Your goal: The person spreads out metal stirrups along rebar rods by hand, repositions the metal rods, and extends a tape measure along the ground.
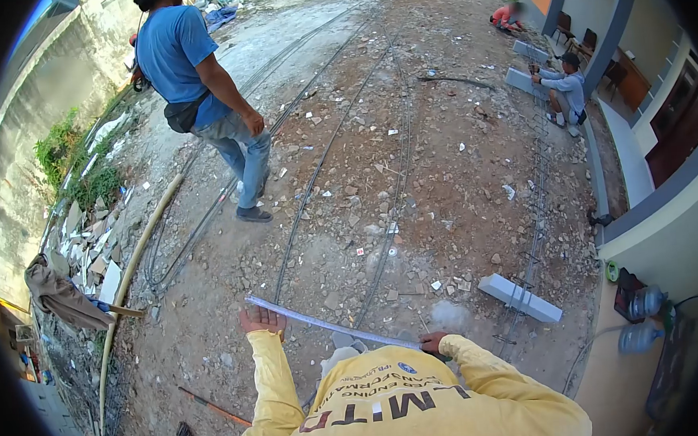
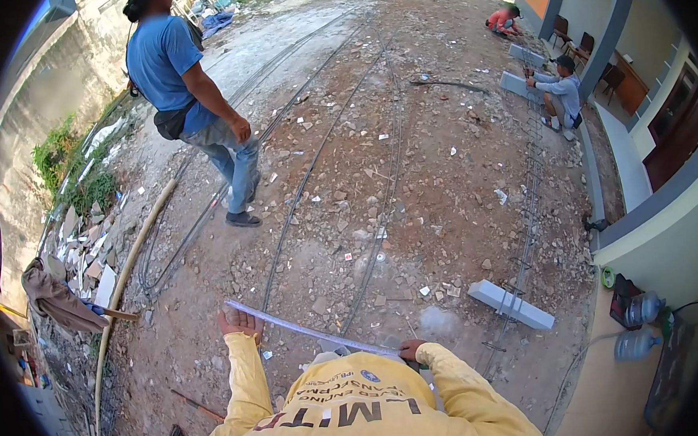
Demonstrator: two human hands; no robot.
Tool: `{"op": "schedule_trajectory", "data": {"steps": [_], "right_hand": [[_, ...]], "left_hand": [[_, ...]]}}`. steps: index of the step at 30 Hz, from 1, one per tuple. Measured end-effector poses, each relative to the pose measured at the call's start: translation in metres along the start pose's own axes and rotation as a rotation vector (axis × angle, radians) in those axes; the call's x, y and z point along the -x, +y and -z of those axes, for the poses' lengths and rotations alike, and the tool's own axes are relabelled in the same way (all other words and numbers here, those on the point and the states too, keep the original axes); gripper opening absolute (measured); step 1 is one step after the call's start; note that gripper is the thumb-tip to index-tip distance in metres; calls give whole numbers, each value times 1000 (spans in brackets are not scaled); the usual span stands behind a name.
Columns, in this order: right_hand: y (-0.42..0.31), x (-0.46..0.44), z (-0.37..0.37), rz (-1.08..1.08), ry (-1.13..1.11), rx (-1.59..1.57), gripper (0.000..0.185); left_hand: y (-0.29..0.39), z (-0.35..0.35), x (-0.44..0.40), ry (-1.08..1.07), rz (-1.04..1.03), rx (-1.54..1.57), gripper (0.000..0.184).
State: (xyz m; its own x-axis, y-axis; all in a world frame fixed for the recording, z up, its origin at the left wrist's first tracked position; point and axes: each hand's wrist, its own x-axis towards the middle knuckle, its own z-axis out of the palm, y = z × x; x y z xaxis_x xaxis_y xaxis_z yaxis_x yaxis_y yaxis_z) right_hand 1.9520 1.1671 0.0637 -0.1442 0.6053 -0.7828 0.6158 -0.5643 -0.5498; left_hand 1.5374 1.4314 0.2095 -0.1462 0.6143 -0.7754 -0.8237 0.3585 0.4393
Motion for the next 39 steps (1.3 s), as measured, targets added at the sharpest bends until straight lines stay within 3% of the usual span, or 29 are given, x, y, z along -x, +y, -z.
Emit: {"op": "schedule_trajectory", "data": {"steps": [4, 7, 10, 13, 15, 17, 21, 28, 33, 36, 39], "right_hand": [[-13, 1, 6, -12, 180, -33, 36], [-33, -10, 18, -90, 227, -273, 32], [-70, -22, 30, 35, 359, -453, 30], [-134, -14, 45, 176, 454, -498, 29], [-144, -46, 43, 283, 481, -563, 29], [-200, -4, 53, 250, 452, -680, 28], [-222, 1, 44, 195, 326, -1069, 24], [-201, -23, 18, 112, 206, -1294, 25], [-198, -31, 12, 51, 276, -1128, 29], [-204, -22, 19, 15, 346, -1046, 30], [-205, -22, 26, -5, 336, -1148, 26]], "left_hand": [[-57, -6, 4, -95, 180, -354, 61], [-106, -4, 15, -267, 329, -618, 59], [-155, -15, 26, -414, 423, -973, 69], [-184, -32, 47, -679, 208, -1415, 75], [-195, -35, 49, -812, 117, -1302, 69], [-200, -38, 43, -939, 25, -1185, 64], [-198, -26, 3, -1061, 165, -1142, 57], [-178, -26, 31, -1027, 311, -1140, 49], [-184, -19, 11, -930, 444, -1077, 49], [-172, -33, 23, -966, 263, -1304, 43], [-161, -36, 10, -911, 168, -1858, 41]]}}
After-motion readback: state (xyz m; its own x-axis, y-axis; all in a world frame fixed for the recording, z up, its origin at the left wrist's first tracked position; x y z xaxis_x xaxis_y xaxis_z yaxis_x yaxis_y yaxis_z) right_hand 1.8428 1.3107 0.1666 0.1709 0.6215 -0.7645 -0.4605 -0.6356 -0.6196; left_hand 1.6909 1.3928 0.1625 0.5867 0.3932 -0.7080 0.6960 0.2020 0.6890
